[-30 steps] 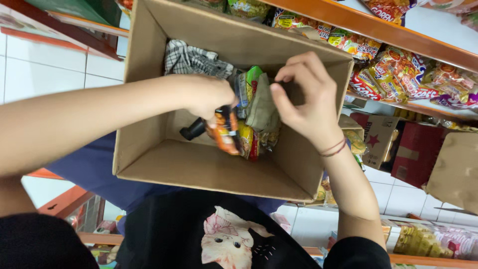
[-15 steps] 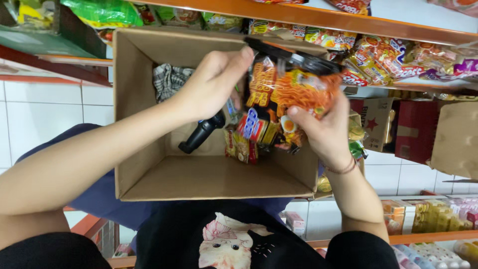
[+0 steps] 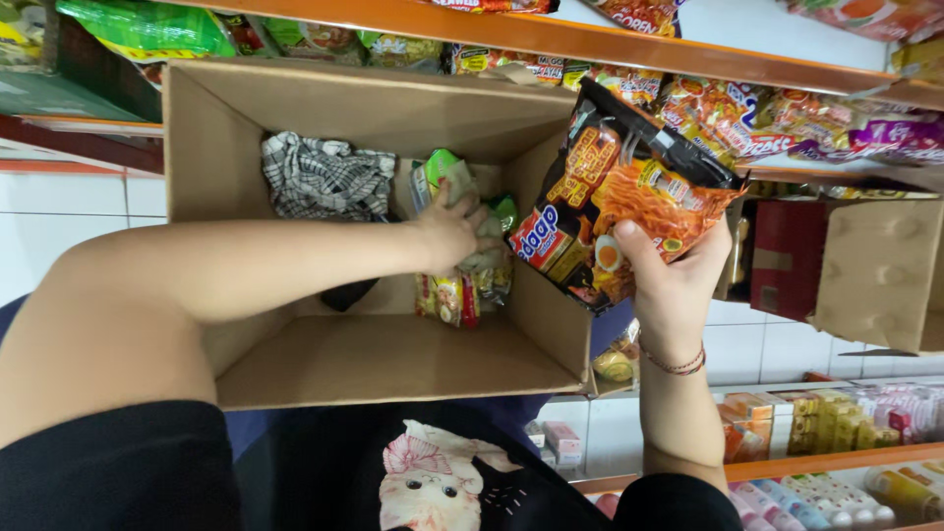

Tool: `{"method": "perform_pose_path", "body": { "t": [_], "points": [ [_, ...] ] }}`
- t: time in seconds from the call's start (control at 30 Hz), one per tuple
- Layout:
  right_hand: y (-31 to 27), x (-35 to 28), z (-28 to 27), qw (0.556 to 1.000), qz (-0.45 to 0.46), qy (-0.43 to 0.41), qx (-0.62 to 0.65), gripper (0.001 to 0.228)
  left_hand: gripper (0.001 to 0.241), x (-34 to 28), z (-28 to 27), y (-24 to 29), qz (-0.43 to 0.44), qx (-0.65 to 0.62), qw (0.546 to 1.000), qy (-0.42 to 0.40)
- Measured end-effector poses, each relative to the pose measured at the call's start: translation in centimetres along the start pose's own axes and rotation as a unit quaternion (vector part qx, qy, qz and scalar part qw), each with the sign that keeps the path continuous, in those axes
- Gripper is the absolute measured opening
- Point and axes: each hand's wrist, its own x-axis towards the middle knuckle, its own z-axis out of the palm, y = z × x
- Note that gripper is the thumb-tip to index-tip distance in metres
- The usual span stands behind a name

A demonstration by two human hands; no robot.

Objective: The person picks up packaged instant noodles from a convenience store shelf, wipes them with a cloth, scans the barcodes with a handheld scanner, and places the items into a cardboard box on the floor.

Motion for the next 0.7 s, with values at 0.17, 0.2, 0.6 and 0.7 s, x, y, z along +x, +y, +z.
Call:
{"method": "perform_pose_path", "body": {
  "t": [0.17,0.2,0.6,0.7],
  "points": [
    [0.8,0.1,-0.6,0.994,0.057,0.020,0.096,0.037,0.034,1.3,0.5,-3.7,-0.024,-0.241,0.970,0.012],
    [0.8,0.2,-0.6,0.991,0.060,0.019,0.121,0.038,0.031,0.7,0.2,-4.2,-0.017,-0.286,0.953,0.094],
    [-0.4,1.1,3.7,0.982,0.049,-0.016,0.183,0.044,0.044,-21.3,-7.5,0.3,0.055,-0.350,0.664,0.658],
    [0.4,1.5,6.6,0.979,0.087,-0.070,0.172,0.042,0.058,-20.9,-8.5,1.9,0.117,-0.203,0.684,0.691]
  ]
}}
